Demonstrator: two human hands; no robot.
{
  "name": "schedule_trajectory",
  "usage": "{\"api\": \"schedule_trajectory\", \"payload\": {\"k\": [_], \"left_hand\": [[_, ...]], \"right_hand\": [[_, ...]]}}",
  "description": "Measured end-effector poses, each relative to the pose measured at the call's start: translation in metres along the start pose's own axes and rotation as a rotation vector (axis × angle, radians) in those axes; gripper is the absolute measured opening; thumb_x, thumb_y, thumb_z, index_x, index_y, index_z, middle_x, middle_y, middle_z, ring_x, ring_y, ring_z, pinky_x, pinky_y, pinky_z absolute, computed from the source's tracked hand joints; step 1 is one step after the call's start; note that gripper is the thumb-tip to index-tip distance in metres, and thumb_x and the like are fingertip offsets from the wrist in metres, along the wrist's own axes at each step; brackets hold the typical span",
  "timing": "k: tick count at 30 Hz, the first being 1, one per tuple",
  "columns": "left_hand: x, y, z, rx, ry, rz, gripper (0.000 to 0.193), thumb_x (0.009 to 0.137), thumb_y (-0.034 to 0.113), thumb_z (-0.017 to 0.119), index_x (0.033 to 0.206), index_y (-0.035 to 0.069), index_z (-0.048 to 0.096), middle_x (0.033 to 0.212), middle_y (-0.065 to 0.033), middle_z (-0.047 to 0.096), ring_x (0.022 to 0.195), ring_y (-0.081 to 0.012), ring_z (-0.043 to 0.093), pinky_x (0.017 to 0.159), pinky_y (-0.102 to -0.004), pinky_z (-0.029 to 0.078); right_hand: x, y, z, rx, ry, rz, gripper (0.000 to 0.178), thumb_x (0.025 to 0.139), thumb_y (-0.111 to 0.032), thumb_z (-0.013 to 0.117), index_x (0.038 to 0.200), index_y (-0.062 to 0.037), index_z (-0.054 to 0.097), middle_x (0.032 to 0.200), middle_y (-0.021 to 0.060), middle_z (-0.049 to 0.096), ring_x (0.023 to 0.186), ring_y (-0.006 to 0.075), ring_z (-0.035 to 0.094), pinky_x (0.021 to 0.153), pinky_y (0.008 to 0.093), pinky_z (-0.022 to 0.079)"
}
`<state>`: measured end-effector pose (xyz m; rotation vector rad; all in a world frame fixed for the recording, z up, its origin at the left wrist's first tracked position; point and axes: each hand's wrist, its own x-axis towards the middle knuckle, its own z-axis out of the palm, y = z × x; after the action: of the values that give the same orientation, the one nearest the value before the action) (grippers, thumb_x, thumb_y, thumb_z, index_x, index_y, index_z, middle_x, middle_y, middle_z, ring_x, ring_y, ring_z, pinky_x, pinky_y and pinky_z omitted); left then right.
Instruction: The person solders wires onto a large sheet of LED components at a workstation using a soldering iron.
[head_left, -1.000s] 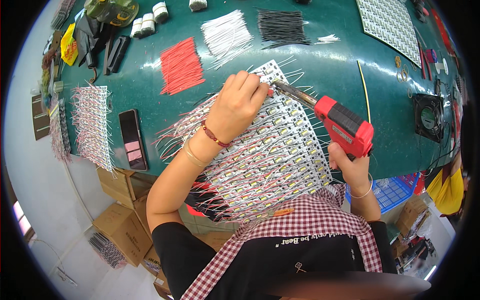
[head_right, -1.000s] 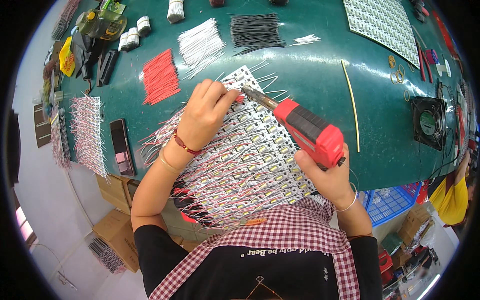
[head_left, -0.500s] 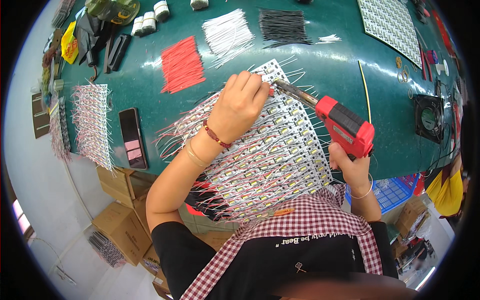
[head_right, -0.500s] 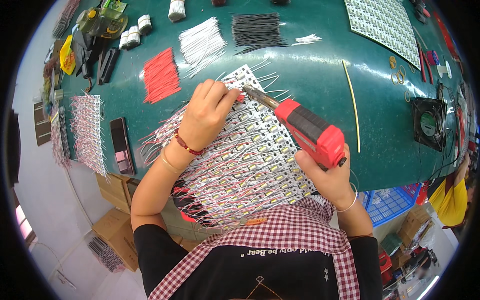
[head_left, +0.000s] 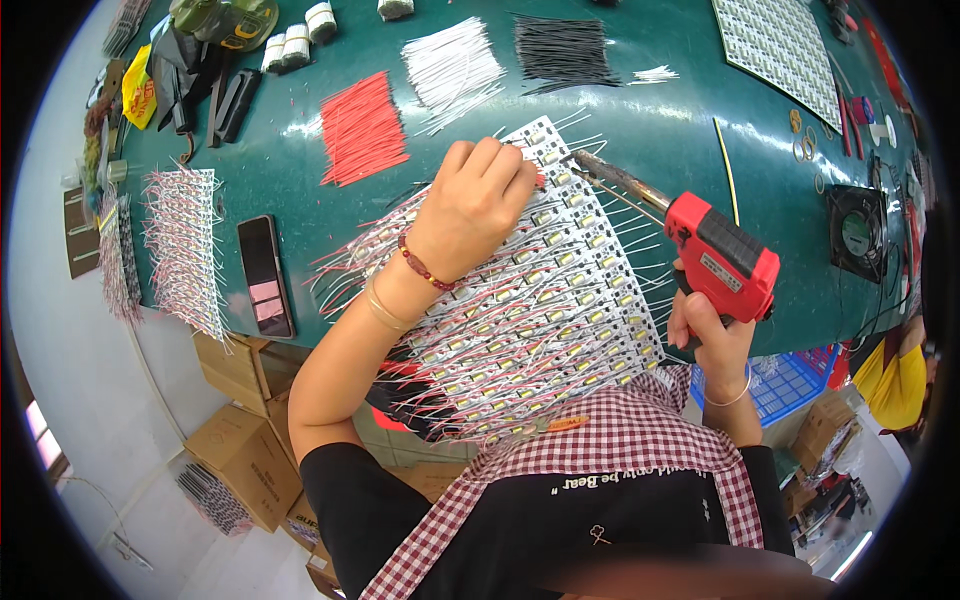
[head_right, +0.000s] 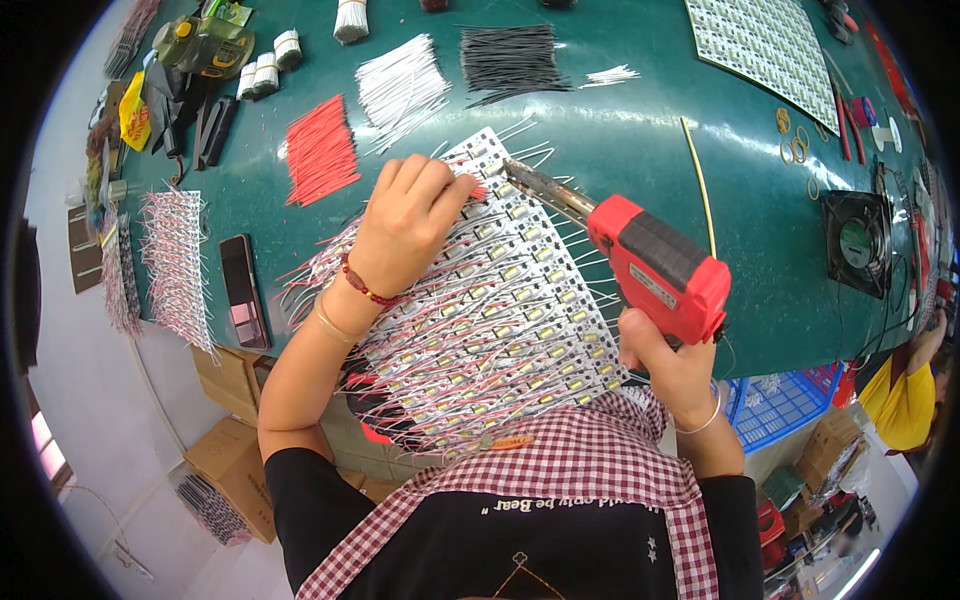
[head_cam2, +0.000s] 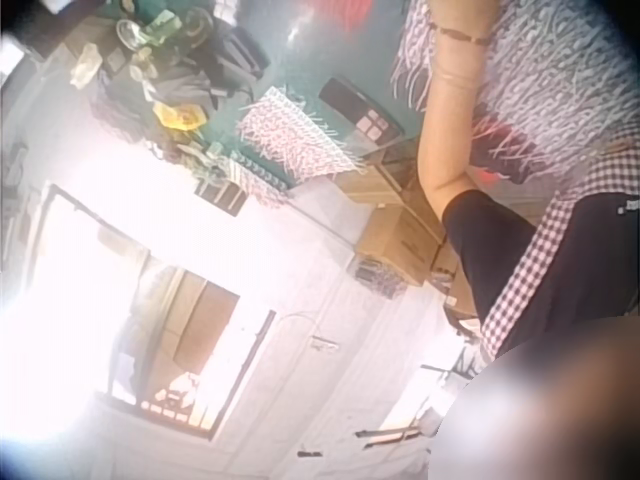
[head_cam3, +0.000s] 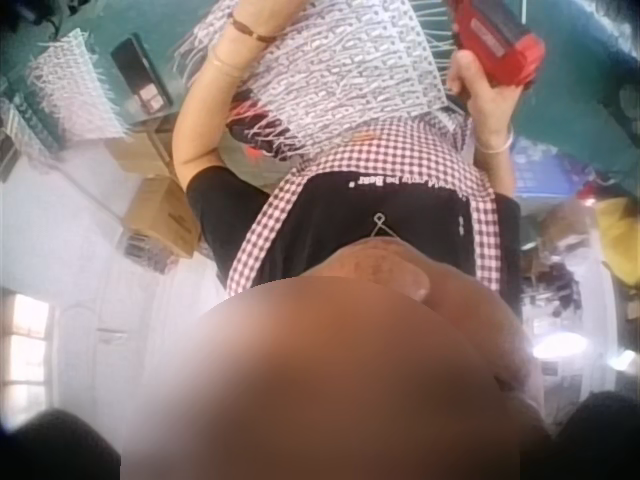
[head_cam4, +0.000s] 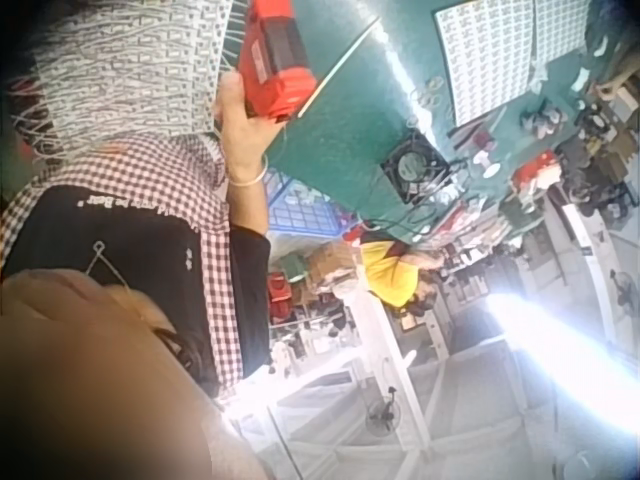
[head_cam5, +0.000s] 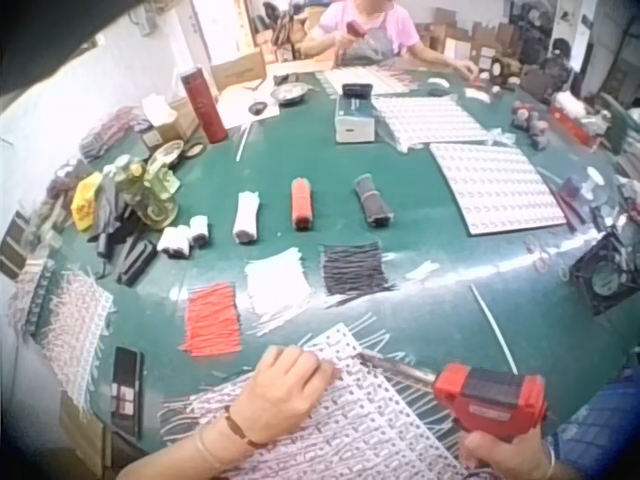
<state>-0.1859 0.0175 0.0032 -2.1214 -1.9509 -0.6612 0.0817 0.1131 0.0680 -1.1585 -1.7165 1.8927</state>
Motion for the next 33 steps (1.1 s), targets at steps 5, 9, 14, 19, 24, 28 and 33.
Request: {"api": "schedule_trajectory", "payload": {"k": [5, 9, 14, 19, 24, 28, 33], "left_hand": [[-0.004, 0.014, -0.002, -0.065, 0.035, -0.022, 0.017, 0.075, 0.006, 0.063, 0.091, 0.001, 0.061, 0.079, -0.0063, 0.047, 0.076, -0.0216, 0.049, 0.067, -0.0327, 0.041], [-0.006, 0.019, 0.001, -0.100, 0.011, -0.048, 0.023, 0.072, 0.003, 0.064, 0.095, 0.001, 0.063, 0.079, -0.0070, 0.046, 0.076, -0.0229, 0.049, 0.067, -0.0338, 0.043], [-0.007, 0.020, 0.001, -0.099, -0.023, -0.063, 0.024, 0.073, 0.003, 0.063, 0.096, 0.001, 0.062, 0.079, -0.0073, 0.044, 0.076, -0.0230, 0.048, 0.068, -0.0345, 0.043], [-0.005, 0.021, -0.001, -0.098, -0.050, -0.064, 0.023, 0.074, 0.003, 0.062, 0.097, 0.000, 0.062, 0.081, -0.0080, 0.044, 0.078, -0.0235, 0.048, 0.070, -0.0349, 0.043], [-0.004, 0.020, -0.002, -0.108, -0.069, -0.050, 0.022, 0.075, 0.004, 0.061, 0.096, -0.001, 0.061, 0.082, -0.0088, 0.044, 0.079, -0.0243, 0.048, 0.072, -0.0357, 0.043], [-0.004, 0.022, -0.002, -0.101, -0.082, -0.060, 0.020, 0.075, 0.005, 0.061, 0.095, -0.001, 0.060, 0.082, -0.0089, 0.045, 0.080, -0.0245, 0.048, 0.072, -0.0357, 0.043], [-0.003, 0.022, -0.002, -0.072, -0.080, -0.044, 0.020, 0.076, 0.006, 0.061, 0.095, -0.001, 0.060, 0.082, -0.0084, 0.046, 0.079, -0.0239, 0.049, 0.073, -0.0355, 0.043]], "right_hand": [[-0.008, 0.003, -0.005, -0.011, -0.004, 0.024, 0.040, 0.089, -0.017, 0.060, 0.117, 0.0088, 0.049, 0.057, 0.0054, 0.051, 0.043, 0.0105, 0.047, 0.043, 0.0232, 0.040], [-0.011, 0.005, -0.006, 0.074, 0.006, 0.111, 0.018, 0.086, -0.002, 0.064, 0.103, 0.0021, 0.059, 0.072, 0.0025, 0.059, 0.054, 0.0081, 0.052, 0.049, 0.0231, 0.043], [-0.011, 0.009, -0.006, -0.088, -0.044, 0.071, 0.026, 0.088, -0.006, 0.058, 0.110, 0.0067, 0.052, 0.061, 0.0037, 0.053, 0.049, 0.0097, 0.050, 0.047, 0.0234, 0.041], [-0.011, 0.016, -0.009, -0.101, -0.019, 0.110, 0.031, 0.081, -0.006, 0.072, 0.109, 0.0011, 0.061, 0.082, 0.0022, 0.063, 0.062, 0.0059, 0.056, 0.053, 0.0211, 0.045], [-0.013, 0.018, -0.012, -0.165, -0.026, 0.078, 0.031, 0.079, -0.005, 0.073, 0.107, 0.0007, 0.062, 0.083, 0.0021, 0.063, 0.063, 0.0065, 0.056, 0.054, 0.0220, 0.046], [-0.017, 0.014, -0.011, -0.068, 0.000, 0.099, 0.027, 0.081, -0.004, 0.071, 0.105, 0.0012, 0.061, 0.079, 0.0021, 0.062, 0.060, 0.0072, 0.055, 0.053, 0.0232, 0.045], [-0.017, 0.013, -0.010, -0.106, -0.047, 0.005, 0.035, 0.090, -0.007, 0.055, 0.120, 0.0096, 0.048, 0.059, 0.0040, 0.052, 0.047, 0.0107, 0.048, 0.046, 0.0237, 0.039]]}}
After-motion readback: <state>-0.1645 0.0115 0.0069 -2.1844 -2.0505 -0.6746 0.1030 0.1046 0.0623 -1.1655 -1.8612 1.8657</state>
